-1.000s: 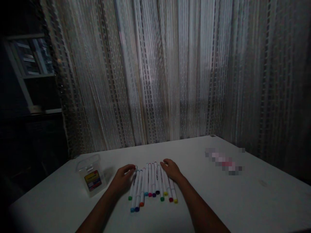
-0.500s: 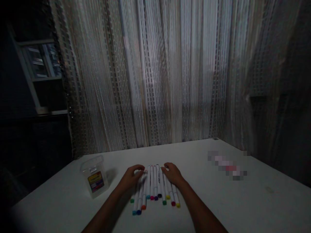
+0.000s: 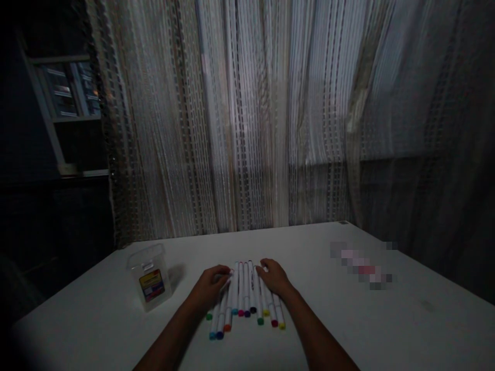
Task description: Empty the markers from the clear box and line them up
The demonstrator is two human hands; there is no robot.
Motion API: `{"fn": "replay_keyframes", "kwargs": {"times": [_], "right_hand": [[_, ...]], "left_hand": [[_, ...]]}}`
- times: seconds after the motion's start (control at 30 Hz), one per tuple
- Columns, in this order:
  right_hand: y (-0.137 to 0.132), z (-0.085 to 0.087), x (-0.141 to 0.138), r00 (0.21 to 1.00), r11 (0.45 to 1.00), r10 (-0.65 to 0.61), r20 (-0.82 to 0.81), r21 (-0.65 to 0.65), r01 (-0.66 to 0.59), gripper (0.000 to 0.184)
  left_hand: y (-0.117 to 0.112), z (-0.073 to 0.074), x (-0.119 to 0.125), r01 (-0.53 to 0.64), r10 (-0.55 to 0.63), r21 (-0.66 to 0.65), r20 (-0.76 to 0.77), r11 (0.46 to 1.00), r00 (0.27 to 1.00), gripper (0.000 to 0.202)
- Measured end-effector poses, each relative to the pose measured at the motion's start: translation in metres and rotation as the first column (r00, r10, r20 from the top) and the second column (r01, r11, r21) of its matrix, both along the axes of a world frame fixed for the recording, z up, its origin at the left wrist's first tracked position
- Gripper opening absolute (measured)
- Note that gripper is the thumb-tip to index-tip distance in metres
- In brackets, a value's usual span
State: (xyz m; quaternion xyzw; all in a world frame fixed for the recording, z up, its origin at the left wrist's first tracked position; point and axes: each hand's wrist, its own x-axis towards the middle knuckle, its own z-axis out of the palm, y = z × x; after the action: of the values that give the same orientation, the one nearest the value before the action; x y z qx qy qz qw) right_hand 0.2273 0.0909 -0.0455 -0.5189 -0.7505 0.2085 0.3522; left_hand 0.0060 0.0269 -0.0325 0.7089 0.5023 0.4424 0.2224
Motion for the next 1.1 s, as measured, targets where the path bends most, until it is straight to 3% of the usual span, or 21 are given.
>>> {"fn": "replay_keyframes", "kwargs": {"times": [0.27,0.47,0.53,0.67,0.8,1.1], "right_hand": [[-0.003,0.001,-0.003,1.0,1.0,-0.006,-0.017,0.001,0.006,0.035],[-0.001,0.032,-0.028,0.999,0.997,0.025,-0.046,0.072,-0.021,0.04],[-0.002,0.039,-0.034,0.998,0.996,0.053,-0.046,0.081,-0.049,0.04],[-0.005,0.027,-0.029,1.0,0.995,-0.012,-0.026,0.102,0.015,0.04],[-0.006,0.01,-0.016,0.997,0.992,-0.074,0.008,0.102,0.073,0.037],[-0.001,0.011,-0.011,0.995,0.994,-0.102,0.005,0.037,0.102,0.039]], "left_hand": [[0.0,-0.001,0.005,-0.043,0.044,-0.019,0.06,0.999,0.997,0.019],[0.009,0.037,0.019,-0.057,0.054,0.096,0.034,0.994,0.998,0.02],[0.011,0.042,0.019,-0.054,0.053,0.129,0.01,0.99,0.999,0.02],[0.013,0.019,0.007,-0.142,0.146,0.194,-0.004,0.971,0.989,0.022],[0.012,-0.006,-0.004,-0.161,0.158,0.124,0.034,0.979,0.987,0.021],[0.015,-0.007,-0.004,-0.088,0.087,0.088,0.016,0.992,0.996,0.018]]}}
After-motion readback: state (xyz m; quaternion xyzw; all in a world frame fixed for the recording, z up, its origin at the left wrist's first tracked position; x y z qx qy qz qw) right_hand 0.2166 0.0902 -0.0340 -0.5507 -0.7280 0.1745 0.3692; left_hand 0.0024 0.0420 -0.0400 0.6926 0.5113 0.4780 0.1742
